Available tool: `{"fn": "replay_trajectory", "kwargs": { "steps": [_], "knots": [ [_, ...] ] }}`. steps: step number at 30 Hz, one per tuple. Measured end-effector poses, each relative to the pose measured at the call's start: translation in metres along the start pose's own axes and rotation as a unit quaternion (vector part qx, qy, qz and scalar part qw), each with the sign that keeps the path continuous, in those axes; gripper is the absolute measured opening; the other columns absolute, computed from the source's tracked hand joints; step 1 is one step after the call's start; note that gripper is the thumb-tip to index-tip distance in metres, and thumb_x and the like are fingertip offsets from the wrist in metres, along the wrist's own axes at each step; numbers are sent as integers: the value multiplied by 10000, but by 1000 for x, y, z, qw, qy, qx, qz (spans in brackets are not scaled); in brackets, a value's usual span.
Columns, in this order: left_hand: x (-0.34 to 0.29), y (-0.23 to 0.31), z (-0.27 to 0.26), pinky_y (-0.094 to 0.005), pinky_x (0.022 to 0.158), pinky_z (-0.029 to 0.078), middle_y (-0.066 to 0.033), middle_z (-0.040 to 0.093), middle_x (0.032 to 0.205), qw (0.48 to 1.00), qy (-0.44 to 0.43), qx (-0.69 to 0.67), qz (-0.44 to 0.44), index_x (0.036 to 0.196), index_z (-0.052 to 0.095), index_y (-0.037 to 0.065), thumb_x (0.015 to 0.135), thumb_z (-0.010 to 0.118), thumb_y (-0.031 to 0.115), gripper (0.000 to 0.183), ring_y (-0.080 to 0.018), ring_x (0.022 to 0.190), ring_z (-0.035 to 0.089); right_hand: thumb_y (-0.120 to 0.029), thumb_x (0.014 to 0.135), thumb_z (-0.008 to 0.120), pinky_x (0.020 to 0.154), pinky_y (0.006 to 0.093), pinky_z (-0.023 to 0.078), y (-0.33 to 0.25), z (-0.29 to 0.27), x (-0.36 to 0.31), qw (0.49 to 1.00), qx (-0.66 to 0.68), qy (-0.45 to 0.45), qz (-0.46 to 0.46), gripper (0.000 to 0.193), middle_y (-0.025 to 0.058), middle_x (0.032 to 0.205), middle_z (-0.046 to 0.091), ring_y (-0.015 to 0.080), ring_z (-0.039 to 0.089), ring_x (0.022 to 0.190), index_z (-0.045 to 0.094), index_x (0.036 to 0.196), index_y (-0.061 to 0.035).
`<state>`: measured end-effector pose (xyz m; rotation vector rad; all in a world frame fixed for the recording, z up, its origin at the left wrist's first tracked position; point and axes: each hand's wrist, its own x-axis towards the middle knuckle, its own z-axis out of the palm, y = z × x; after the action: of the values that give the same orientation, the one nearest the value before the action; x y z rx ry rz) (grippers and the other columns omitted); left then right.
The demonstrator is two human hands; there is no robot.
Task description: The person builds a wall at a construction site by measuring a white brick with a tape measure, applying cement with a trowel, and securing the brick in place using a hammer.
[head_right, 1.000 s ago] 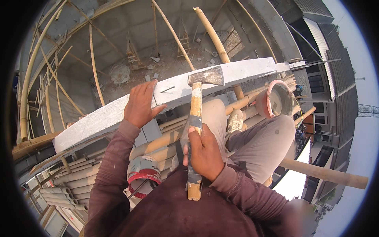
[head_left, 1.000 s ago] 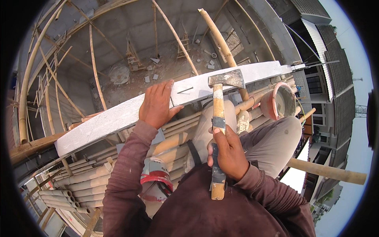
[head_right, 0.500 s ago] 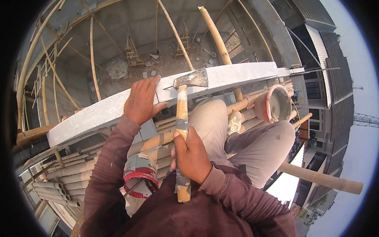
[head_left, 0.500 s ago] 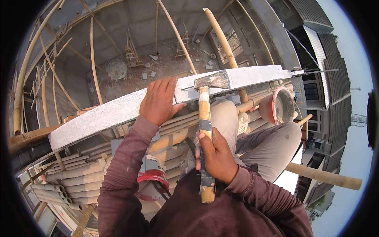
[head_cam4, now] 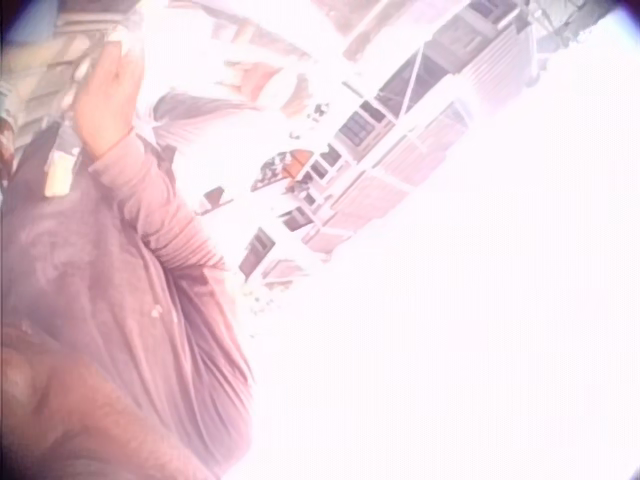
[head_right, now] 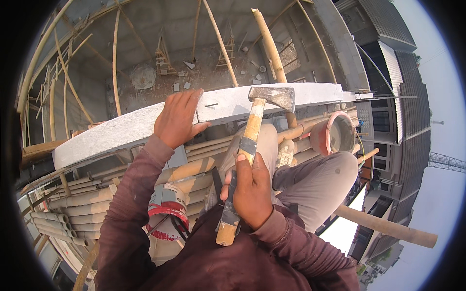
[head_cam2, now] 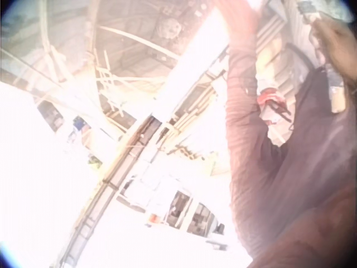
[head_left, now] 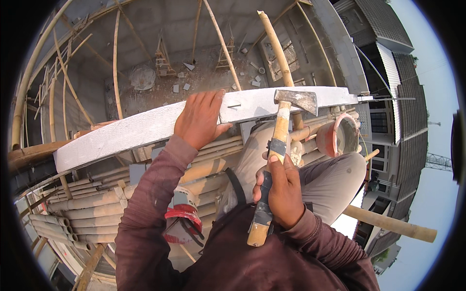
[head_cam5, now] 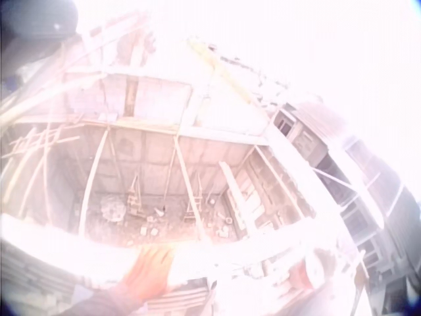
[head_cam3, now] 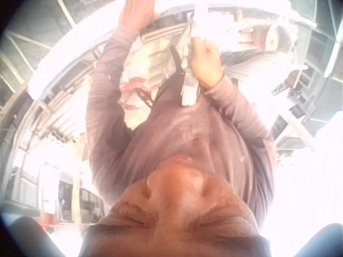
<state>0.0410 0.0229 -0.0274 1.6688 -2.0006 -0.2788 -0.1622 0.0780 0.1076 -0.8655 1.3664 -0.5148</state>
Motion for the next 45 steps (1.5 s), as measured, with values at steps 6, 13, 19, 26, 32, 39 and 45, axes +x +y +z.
{"fn": "replay_trajectory", "kwargs": {
  "steps": [6,13,19,26,32,39,45],
  "knots": [
    [4,3,2,-405,1049,402,-129,584,1294,1000,8,-2,1,1372,502,-1,701,869,338,837,-299,1201,536,-268,1085,412,440,285,469,17,22,7,993,-46,-95,43,228,69,742,560,158,582,481,410,1071,-41],
    [1,1,-3,-408,1047,406,-135,586,1293,1000,10,-1,1,1367,507,-4,700,871,312,822,-299,1200,537,-270,1084,409,433,295,469,4,29,0,993,97,55,-40,224,64,736,557,164,606,507,399,1064,-47],
    [2,1,1,-409,1057,400,-134,581,1302,1000,2,-9,-4,1370,509,-9,695,869,308,829,-303,1208,533,-265,1087,398,423,298,460,16,25,11,994,-29,-104,32,229,71,725,549,163,575,454,397,1065,-37],
    [6,2,2,-404,1061,398,-138,579,1309,1000,10,-2,0,1366,513,-12,703,860,331,823,-307,1211,530,-267,1084,412,425,288,454,21,27,13,994,-34,-94,49,240,70,719,556,156,558,446,419,1038,-32],
    [3,2,0,-406,1060,398,-141,580,1309,1000,10,-3,1,1364,513,-16,708,855,334,818,-310,1213,529,-268,1089,411,427,284,460,23,25,8,998,-12,-36,-43,245,70,717,555,145,558,457,423,1034,-29],
    [3,1,0,-404,1060,398,-139,587,1285,1000,5,-1,-7,1364,507,-15,713,848,323,809,-309,1211,530,-231,1087,417,420,287,463,21,24,11,994,-57,-88,3,211,69,695,537,141,546,441,410,1041,-25],
    [2,-1,1,-408,1052,404,-138,588,1283,1000,10,13,-3,1364,508,-16,704,845,303,806,-311,1206,533,-239,1087,423,422,297,466,29,25,15,989,-105,-106,9,214,67,683,539,139,549,441,423,1040,-30]
  ]
}}
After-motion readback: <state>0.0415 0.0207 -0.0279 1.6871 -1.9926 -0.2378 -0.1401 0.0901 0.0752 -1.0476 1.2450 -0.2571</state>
